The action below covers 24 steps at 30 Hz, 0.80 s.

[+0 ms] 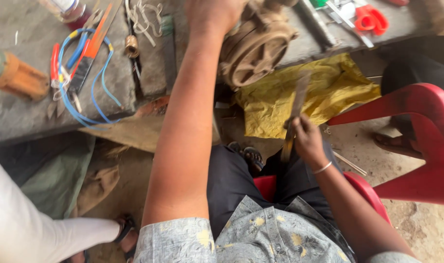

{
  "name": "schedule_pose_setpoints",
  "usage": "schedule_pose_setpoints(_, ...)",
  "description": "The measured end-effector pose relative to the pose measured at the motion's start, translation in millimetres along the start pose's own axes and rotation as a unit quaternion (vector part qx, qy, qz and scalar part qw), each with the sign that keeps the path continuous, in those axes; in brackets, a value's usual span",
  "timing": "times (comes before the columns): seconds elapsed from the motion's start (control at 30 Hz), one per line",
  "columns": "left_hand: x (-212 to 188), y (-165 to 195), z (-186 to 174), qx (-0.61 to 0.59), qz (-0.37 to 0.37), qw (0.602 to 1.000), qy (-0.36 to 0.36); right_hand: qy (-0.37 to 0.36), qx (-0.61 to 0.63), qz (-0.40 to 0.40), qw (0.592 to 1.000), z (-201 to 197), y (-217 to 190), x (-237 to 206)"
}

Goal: The person sits at a workbench fitting a rotor assembly into a water pump housing, pressing and tapping the part into place by hand. They then use a flat file on the pump parts and hammer near the housing while adjusting the components on the bench.

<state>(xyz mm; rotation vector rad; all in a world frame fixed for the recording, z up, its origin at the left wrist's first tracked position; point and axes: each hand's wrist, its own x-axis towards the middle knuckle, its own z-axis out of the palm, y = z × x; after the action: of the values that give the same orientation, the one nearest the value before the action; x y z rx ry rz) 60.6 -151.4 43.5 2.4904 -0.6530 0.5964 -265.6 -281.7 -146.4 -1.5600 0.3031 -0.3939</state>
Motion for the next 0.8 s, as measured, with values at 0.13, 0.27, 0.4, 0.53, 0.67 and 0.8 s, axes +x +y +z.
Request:
schedule_pose_setpoints(0.13, -1.6, 5.7, -19.2, 0.020, 0.055, 0.997, 0.053, 0.070, -0.006, -0.135, 0.988, -14.5, -31.8, 50.5)
schedule_pose_setpoints(0.27, -6.1, 15.4, -36.1, -0.074, -0.042, 0.994, 0.065, 0.081, -0.081, -0.186, 0.976, -2.9, -50.7, 85.2)
schedule_pose_setpoints(0.4, -10.6, 23.9, -50.1, -0.088, -0.040, 0.994, 0.047, 0.076, -0.072, -0.180, 0.978, 17.9, -50.0, 96.0)
schedule_pose_setpoints(0.53, -13.1, 26.6, -56.7, -0.088, -0.051, 0.994, 0.036, 0.093, -0.096, -0.134, 0.982, 28.3, -30.6, 106.6)
schedule_pose_setpoints(0.67, -12.5, 24.9, -56.7, -0.082, -0.062, 0.994, 0.028, 0.026, -0.083, -0.068, 0.994, 48.6, 0.3, 94.0)
schedule_pose_setpoints(0.8, -12.2, 24.5, -59.0, -0.082, -0.042, 0.995, 0.048, 0.058, -0.118, 0.025, 0.991, 52.1, 25.0, 50.9)
